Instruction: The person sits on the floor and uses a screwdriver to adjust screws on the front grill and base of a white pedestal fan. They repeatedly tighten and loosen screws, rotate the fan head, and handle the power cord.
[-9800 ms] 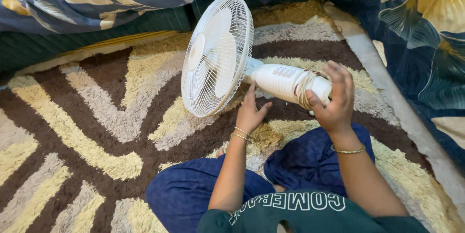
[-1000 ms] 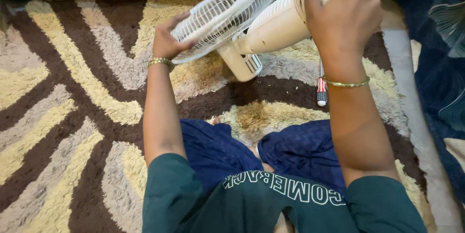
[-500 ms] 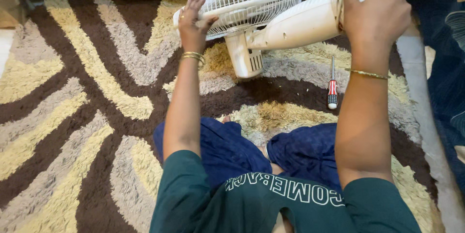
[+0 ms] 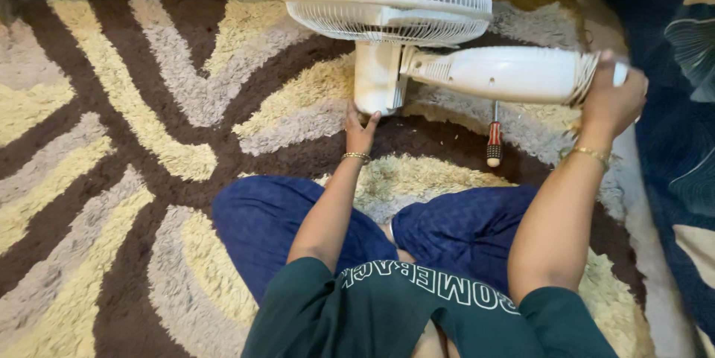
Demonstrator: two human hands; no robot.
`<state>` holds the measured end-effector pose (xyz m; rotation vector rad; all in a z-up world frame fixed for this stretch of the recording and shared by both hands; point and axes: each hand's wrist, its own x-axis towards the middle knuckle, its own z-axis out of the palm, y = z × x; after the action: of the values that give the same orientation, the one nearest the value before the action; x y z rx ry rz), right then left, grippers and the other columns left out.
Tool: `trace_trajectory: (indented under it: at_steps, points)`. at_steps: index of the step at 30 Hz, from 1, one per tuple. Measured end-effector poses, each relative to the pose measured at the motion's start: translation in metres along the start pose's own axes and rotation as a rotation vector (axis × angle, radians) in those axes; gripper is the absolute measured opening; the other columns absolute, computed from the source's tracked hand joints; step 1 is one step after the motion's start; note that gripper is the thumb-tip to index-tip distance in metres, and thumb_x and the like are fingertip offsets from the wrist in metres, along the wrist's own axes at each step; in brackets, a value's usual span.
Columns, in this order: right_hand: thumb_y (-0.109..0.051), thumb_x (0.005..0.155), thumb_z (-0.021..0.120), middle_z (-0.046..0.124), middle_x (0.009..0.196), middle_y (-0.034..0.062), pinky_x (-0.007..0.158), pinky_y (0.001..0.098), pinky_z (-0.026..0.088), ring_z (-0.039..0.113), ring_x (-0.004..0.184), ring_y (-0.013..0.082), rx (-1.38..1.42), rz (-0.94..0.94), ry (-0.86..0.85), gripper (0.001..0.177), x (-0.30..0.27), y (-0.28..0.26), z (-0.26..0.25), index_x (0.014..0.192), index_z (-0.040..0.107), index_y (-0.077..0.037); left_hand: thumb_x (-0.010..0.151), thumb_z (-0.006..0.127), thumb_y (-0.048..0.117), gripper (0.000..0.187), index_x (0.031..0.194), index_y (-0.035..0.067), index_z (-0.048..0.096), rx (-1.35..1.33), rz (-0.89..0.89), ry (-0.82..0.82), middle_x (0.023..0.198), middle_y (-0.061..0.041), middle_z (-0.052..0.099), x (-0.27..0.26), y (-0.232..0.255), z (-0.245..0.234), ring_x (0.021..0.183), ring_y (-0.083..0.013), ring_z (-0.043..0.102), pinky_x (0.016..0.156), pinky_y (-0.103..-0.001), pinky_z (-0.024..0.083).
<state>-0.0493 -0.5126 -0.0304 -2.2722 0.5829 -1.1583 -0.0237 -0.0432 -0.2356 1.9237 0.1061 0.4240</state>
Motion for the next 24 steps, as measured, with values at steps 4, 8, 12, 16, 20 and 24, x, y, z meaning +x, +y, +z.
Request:
trace_trajectory:
  at_steps: [4, 8, 12, 16, 20, 24]
  points:
    - [-0.044, 0.101, 0.081, 0.073, 0.095, 0.0247, 0.078, 0.0477, 0.053, 0.068, 0.085, 0.037, 0.079, 0.002, 0.026, 0.051, -0.015, 0.06, 0.013, 0.099, 0.072, 0.006, 0.083, 0.083, 0.047, 0.098, 0.151, -0.006, 0.036, 0.045, -0.032, -0.033, 0.134, -0.03, 0.057, 0.011, 0.011, 0.006, 0.125, -0.0398, 0.055, 0.109, -0.047, 0.043]
    - [-0.047, 0.097, 0.081, 0.074, 0.088, 0.0167, 0.074, 0.0431, 0.052, 0.065, 0.075, 0.0239, 0.239, 0.25, -0.006, 0.052, -0.037, 0.095, 0.027, 0.092, 0.072, 0.005, 0.078, 0.085, 0.049, 0.087, 0.138, -0.004, 0.051, -0.039, -0.022, -0.097, 0.124, -0.025, 0.068, 0.023, 0.021, 0.002, 0.113, -0.0352, 0.067, 0.099, -0.044, 0.052]
    - [-0.042, 0.099, 0.079, 0.072, 0.083, 0.0102, 0.071, 0.038, 0.05, 0.059, 0.072, 0.0169, 0.445, 0.344, -0.031, 0.049, -0.049, 0.117, 0.035, 0.089, 0.073, 0.005, 0.077, 0.087, 0.049, 0.083, 0.134, -0.004, 0.059, 0.054, -0.004, -0.143, 0.121, -0.023, 0.07, 0.044, 0.021, 0.004, 0.112, -0.0331, 0.068, 0.098, -0.043, 0.053]
    - [-0.032, 0.093, 0.077, 0.075, 0.094, 0.0079, 0.077, 0.0348, 0.057, 0.067, 0.08, 0.0165, 0.794, 0.562, 0.009, 0.037, -0.067, 0.127, 0.038, 0.096, 0.075, 0.004, 0.074, 0.085, 0.054, 0.085, 0.131, -0.004, 0.06, -0.133, -0.232, -0.268, 0.118, -0.02, 0.073, 0.073, 0.02, 0.014, 0.108, -0.029, 0.071, 0.093, -0.039, 0.057]
    - [-0.029, 0.088, 0.077, 0.076, 0.1, 0.0082, 0.079, 0.0339, 0.059, 0.073, 0.086, 0.0177, 0.899, 0.791, 0.02, 0.034, -0.068, 0.128, 0.043, 0.103, 0.074, 0.001, 0.066, 0.092, 0.052, 0.096, 0.13, -0.005, 0.049, -0.114, -0.405, -0.308, 0.115, -0.02, 0.068, 0.086, 0.029, 0.022, 0.103, -0.0294, 0.071, 0.085, -0.042, 0.061]
    - [-0.031, 0.089, 0.075, 0.076, 0.096, 0.0088, 0.073, 0.0346, 0.057, 0.07, 0.081, 0.0185, 0.858, 0.858, 0.056, 0.034, -0.066, 0.133, 0.051, 0.098, 0.075, 0.002, 0.066, 0.089, 0.054, 0.084, 0.123, -0.003, 0.065, -0.242, -0.422, -0.408, 0.111, -0.018, 0.076, 0.081, 0.039, 0.018, 0.097, -0.0264, 0.075, 0.084, -0.04, 0.062]
